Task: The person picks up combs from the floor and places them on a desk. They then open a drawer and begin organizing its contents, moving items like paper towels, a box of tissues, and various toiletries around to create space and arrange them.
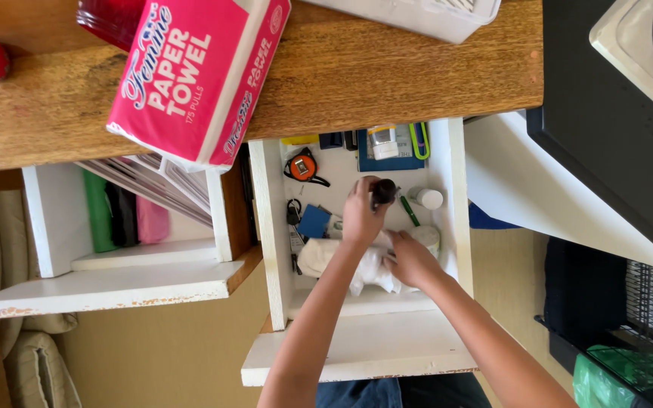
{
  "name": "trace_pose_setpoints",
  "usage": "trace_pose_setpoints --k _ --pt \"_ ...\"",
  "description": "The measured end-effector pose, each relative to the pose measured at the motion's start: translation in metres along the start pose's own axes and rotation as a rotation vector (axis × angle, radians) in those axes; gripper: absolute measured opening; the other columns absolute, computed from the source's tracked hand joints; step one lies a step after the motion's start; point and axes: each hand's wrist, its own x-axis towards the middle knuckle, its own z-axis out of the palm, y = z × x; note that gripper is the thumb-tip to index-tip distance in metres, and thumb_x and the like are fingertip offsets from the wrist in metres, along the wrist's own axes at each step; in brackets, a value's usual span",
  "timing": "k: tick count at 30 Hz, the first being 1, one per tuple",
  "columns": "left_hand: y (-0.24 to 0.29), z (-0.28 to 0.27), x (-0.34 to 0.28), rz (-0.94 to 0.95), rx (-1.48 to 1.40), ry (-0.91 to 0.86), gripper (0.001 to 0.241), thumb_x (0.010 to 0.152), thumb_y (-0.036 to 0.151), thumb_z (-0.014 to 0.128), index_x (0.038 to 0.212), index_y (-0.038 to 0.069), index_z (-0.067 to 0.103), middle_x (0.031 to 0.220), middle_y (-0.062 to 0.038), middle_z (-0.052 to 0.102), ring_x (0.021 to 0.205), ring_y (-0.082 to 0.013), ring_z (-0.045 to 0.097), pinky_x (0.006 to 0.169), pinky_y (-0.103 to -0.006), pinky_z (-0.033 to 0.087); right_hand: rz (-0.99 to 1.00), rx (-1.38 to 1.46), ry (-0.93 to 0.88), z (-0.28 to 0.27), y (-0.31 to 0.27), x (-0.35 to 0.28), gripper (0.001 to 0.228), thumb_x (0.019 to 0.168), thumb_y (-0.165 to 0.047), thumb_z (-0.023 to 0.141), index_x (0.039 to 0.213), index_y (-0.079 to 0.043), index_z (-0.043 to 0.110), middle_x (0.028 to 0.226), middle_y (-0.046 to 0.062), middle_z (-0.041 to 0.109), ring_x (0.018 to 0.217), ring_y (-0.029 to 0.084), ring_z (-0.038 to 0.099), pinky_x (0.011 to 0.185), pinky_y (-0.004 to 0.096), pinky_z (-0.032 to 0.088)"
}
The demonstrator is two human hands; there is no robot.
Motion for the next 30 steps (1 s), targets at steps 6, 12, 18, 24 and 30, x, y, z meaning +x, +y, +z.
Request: trace_pose_setpoints --k 6,12,18,24,30 --pt "0.032 0.015 0.015 0.093 -0.124 -0.024 0.052 0.08 -0.002 0.077 0.127 0.013 0.06 0.116 -0.013 0.07 0.104 -0.0391 0.067 0.087 -0.0448 0.057 0.007 0.02 -0.186 0.024 -0.017 -0.017 0.074 0.087 -0.024 0.071 0.15 -0.006 0.036 0.129 0.022 0.063 0.117 0.039 0.063 0.098 0.048 0.051" --pt "0.015 0.04 0.031 0.155 -0.12 -0.176 0.056 0.081 -0.013 0.068 0.129 0.012 0.059 0.13 -0.013 0.063 0.112 -0.0408 0.066 0.087 -0.0461 0.058 0.028 -0.026 -0.204 0.0 -0.035 -0.019 0.062 0.092 -0.028 0.068 0.145 -0.006 0.045 0.135 0.02 0.06 0.12 0.037 0.061 0.098 0.048 0.051" --pt "-0.015 0.06 0.041 0.157 -0.018 -0.317 0.059 0.085 -0.01 0.064 0.138 0.014 0.057 0.135 -0.012 0.062 0.116 -0.0389 0.066 0.093 -0.0436 0.059 0.011 -0.048 -0.095 0.002 -0.017 -0.019 0.052 0.092 -0.032 0.072 0.135 -0.009 0.054 0.128 0.019 0.062 0.121 0.037 0.057 0.101 0.048 0.048" --pt "-0.011 0.034 0.031 0.244 0.028 -0.224 0.055 0.089 -0.004 0.066 0.139 0.014 0.056 0.143 -0.013 0.059 0.121 -0.041 0.063 0.097 -0.0463 0.055 0.003 -0.132 0.383 -0.013 -0.001 -0.012 0.058 0.073 -0.008 0.083 0.125 -0.015 0.06 0.127 0.016 0.062 0.124 0.038 0.059 0.104 0.044 0.049" --pt "-0.015 -0.032 -0.004 0.095 0.222 -0.405 0.045 0.089 0.009 0.074 0.131 0.016 0.061 0.132 -0.009 0.063 0.118 -0.0333 0.064 0.099 -0.0427 0.054 0.321 -0.106 0.145 -0.005 0.013 0.014 0.108 0.069 -0.016 0.093 0.154 -0.012 0.026 0.137 0.025 0.049 0.127 0.047 0.05 0.104 0.048 0.044"
